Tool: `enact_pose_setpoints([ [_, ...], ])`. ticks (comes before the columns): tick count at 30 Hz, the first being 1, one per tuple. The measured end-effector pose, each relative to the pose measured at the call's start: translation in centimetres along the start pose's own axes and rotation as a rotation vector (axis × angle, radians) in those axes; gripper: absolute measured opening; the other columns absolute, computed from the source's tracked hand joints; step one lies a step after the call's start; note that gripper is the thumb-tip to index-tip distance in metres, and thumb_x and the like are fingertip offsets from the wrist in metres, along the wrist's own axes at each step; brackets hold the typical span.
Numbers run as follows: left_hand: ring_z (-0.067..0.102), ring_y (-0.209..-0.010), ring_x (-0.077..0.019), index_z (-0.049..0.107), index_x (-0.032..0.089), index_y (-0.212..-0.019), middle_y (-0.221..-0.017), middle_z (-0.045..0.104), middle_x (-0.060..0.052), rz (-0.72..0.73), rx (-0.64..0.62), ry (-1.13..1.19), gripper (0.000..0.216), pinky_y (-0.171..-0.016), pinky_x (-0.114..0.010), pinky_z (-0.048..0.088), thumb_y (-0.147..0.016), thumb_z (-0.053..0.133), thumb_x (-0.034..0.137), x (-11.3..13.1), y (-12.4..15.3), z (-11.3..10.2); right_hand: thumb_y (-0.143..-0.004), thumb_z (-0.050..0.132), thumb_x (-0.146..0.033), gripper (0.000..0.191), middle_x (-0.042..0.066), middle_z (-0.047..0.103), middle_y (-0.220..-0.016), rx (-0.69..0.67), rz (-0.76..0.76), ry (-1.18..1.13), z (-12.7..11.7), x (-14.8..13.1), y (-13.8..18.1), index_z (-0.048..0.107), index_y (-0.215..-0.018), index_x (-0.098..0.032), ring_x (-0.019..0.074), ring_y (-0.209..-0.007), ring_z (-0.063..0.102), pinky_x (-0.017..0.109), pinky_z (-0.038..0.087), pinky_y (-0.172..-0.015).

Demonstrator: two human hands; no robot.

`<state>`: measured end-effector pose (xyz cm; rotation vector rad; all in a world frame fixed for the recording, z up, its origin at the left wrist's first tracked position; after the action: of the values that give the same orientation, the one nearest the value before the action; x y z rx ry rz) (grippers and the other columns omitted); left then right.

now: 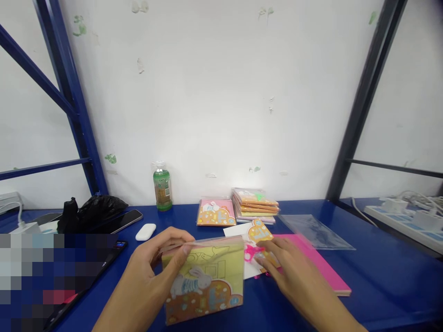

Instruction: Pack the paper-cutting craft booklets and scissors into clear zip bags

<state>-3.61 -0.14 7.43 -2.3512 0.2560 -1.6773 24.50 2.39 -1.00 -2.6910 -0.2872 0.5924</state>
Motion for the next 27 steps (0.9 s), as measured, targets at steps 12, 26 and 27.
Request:
enact_pose_setpoints([
  [12,0.072,-0.091,-0.0221,0.067,0.028,-0.097,-0.091,0.078,0.001,-0.052,-0.175,-0.068,0.032,-0.076,-0.024,0.051,-0.09,0.061,0.059,-0.9,0.0,-0.7,-0.092,0.07,-0.024,0.008,0.018,0.066,-0.128,-0.083,0.039,0.041,1.8,0.6,-2.3,0.071,-0.088,-0.018,0.0377,-0.128,0.056,0.049,0.047,-0.101],
  [26,0.069,-0.097,-0.023,0.065,0.029,-0.104,-0.098,0.074,0.001,0.006,-0.171,-0.095,0.034,-0.079,-0.028,0.051,-0.09,0.06,0.059,-1.5,-0.1,-1.0,-0.079,0.082,-0.035,0.016,0.016,0.07,-0.125,-0.09,0.027,-0.039,2.0,2.2,-2.3,0.074,-0.078,-0.022,0.0388,-0.125,0.059,0.045,0.05,-0.097],
  [27,0.069,-0.097,-0.023,0.065,0.029,-0.104,-0.098,0.074,0.001,0.007,-0.177,-0.09,0.034,-0.079,-0.028,0.052,-0.09,0.06,0.06,-1.5,-0.1,-1.0,-0.078,0.083,-0.033,0.014,0.016,0.071,-0.124,-0.056,0.013,-0.06,2.1,2.4,-2.4,0.073,-0.076,-0.022,0.039,-0.124,0.059,0.045,0.05,-0.097],
])
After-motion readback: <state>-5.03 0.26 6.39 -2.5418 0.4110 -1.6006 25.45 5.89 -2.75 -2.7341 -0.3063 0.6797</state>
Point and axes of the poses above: each hand's wrist, its own y-axis away from the middle knuckle, its own z-axis out of the palm, x = y × z, the point moved 2 cm from there along -y, towards the middle knuckle
